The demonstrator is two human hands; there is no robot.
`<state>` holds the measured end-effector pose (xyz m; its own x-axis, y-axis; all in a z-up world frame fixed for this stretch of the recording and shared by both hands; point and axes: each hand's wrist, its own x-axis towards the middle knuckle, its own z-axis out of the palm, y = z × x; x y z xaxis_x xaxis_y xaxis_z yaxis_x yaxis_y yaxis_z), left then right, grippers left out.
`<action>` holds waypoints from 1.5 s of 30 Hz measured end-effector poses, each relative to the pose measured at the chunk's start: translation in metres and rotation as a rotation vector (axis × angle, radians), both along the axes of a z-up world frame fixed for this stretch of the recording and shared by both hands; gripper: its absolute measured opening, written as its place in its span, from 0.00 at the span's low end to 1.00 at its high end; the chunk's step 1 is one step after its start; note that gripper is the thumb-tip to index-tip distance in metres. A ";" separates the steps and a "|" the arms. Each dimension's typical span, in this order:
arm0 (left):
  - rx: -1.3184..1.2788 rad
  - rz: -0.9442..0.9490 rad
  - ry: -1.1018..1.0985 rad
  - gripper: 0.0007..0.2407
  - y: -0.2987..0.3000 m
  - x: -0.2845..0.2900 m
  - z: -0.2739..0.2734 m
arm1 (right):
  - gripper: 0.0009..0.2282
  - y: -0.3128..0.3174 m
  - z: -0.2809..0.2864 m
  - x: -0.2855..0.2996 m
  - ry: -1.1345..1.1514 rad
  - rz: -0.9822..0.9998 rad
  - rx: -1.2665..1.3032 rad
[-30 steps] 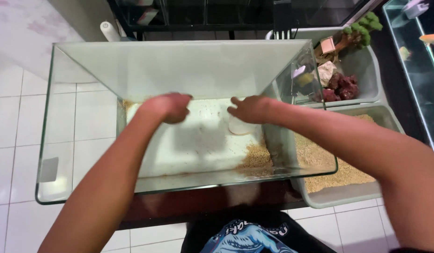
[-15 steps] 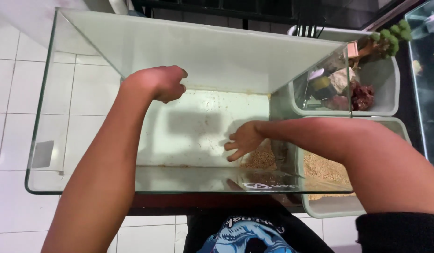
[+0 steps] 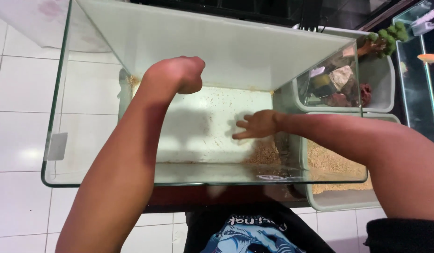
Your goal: Removing the remaining sand from the bottom of an aquarium using a small cup and hands to transfer it into a plastic bin.
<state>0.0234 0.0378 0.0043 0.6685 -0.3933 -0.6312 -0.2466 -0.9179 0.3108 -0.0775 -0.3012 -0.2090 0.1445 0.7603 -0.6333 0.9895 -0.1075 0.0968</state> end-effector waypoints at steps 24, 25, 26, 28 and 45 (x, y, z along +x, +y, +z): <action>-0.153 -0.085 -0.108 0.16 -0.030 -0.008 -0.017 | 0.49 -0.027 0.067 -0.066 0.092 0.096 -0.352; -0.146 -0.084 -0.101 0.16 -0.030 -0.010 -0.015 | 0.44 -0.020 0.077 -0.060 0.141 0.161 -0.432; -0.139 -0.083 -0.094 0.16 -0.031 -0.011 -0.012 | 0.40 -0.014 0.086 -0.055 0.190 0.226 -0.512; -0.134 -0.089 -0.091 0.16 -0.028 -0.013 -0.009 | 0.34 0.011 0.102 -0.060 0.141 0.410 -0.556; -0.072 -0.061 -0.044 0.19 -0.021 -0.009 -0.020 | 0.57 -0.025 0.008 -0.011 0.933 -1.141 -0.493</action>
